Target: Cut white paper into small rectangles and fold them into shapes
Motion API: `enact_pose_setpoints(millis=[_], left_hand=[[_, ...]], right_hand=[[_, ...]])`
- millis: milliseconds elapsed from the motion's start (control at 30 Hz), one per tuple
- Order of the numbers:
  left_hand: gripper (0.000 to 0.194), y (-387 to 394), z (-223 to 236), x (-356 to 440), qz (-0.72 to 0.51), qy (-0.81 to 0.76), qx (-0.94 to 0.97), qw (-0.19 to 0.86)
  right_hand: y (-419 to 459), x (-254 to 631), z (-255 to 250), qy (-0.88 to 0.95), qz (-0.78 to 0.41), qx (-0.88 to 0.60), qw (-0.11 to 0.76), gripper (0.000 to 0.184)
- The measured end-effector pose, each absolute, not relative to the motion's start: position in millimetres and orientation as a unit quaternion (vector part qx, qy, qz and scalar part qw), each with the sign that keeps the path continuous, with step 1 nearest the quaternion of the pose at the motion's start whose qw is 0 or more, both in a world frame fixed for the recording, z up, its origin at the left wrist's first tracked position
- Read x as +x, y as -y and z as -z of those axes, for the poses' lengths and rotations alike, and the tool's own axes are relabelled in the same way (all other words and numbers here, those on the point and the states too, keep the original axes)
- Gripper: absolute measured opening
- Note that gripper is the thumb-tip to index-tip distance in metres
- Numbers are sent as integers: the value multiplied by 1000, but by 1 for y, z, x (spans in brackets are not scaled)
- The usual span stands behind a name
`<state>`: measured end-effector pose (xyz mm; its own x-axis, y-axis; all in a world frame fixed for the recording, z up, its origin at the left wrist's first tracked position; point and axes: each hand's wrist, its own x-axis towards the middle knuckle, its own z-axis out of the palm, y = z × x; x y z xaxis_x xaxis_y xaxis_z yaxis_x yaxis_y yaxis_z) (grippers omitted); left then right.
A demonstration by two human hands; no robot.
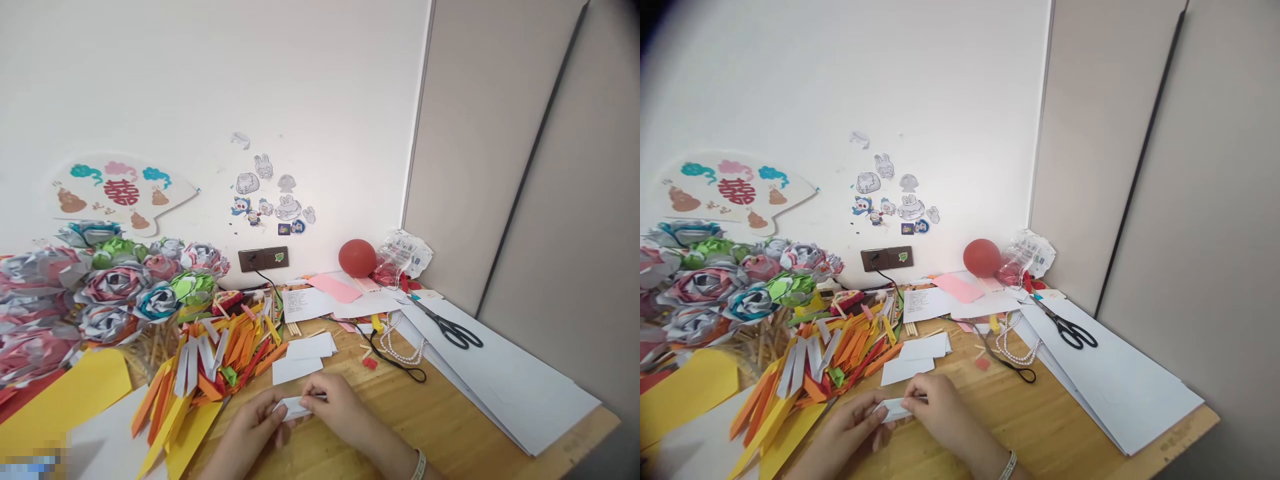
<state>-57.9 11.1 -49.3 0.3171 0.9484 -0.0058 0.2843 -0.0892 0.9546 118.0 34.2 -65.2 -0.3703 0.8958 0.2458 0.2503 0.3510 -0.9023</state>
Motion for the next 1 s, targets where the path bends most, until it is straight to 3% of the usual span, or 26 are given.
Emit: enact_pose_setpoints(millis=[133, 400, 500, 1000], left_hand=[[47, -10, 45, -58, -326, -469, 641, 513], [41, -10, 45, -57, -301, -543, 685, 381], [38, -9, 45, -58, -300, -550, 692, 359], [46, -7, 38, -56, -289, -507, 666, 464]], right_hand=[[-34, 118, 65, 732, -384, -415, 380, 5], [-30, 119, 62, 752, -364, -424, 351, 5], [-29, 119, 62, 760, -367, -423, 329, 18], [-30, 119, 64, 739, -387, -432, 344, 15]])
